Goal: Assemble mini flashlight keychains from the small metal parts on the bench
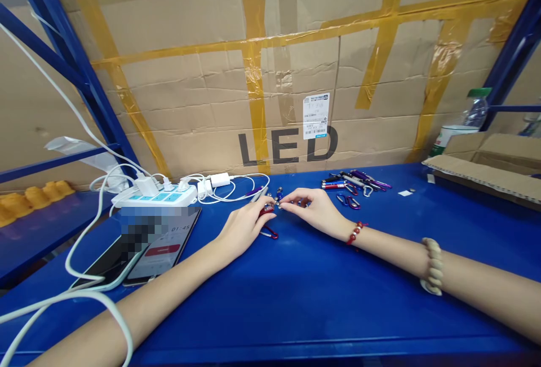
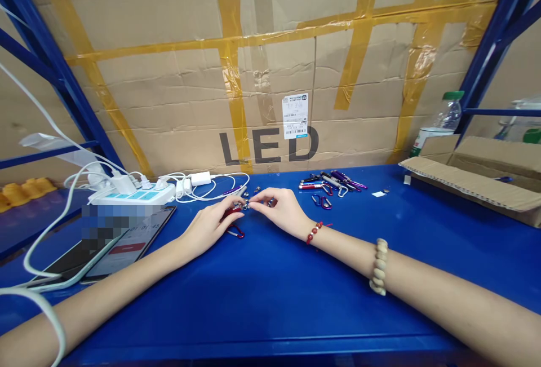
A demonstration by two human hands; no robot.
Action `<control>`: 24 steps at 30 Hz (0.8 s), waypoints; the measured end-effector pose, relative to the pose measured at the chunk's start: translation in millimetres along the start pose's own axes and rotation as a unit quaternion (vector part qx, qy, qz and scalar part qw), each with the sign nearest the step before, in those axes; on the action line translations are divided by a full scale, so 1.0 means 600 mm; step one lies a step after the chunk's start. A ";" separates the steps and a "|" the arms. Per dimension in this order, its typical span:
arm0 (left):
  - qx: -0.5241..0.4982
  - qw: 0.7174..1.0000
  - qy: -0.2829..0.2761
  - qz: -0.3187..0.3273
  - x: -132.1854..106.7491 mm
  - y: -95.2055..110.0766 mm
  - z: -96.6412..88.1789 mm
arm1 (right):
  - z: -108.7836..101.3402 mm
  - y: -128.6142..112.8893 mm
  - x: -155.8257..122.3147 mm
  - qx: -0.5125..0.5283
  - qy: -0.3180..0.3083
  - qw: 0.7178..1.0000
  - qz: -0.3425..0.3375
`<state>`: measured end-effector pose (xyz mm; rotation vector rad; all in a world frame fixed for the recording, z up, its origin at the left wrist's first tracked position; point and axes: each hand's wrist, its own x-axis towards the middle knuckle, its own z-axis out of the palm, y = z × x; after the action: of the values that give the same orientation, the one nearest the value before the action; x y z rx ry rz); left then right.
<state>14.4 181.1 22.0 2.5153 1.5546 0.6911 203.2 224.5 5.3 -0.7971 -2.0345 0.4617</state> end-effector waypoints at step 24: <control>-0.038 0.995 0.016 0.087 -0.003 -0.002 0.006 | 0.001 -0.012 -0.002 0.082 -0.004 0.997 -0.002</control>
<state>14.2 180.5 17.7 2.6155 1.3025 0.8003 200.5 218.5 8.8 -0.6929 -1.9759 0.6217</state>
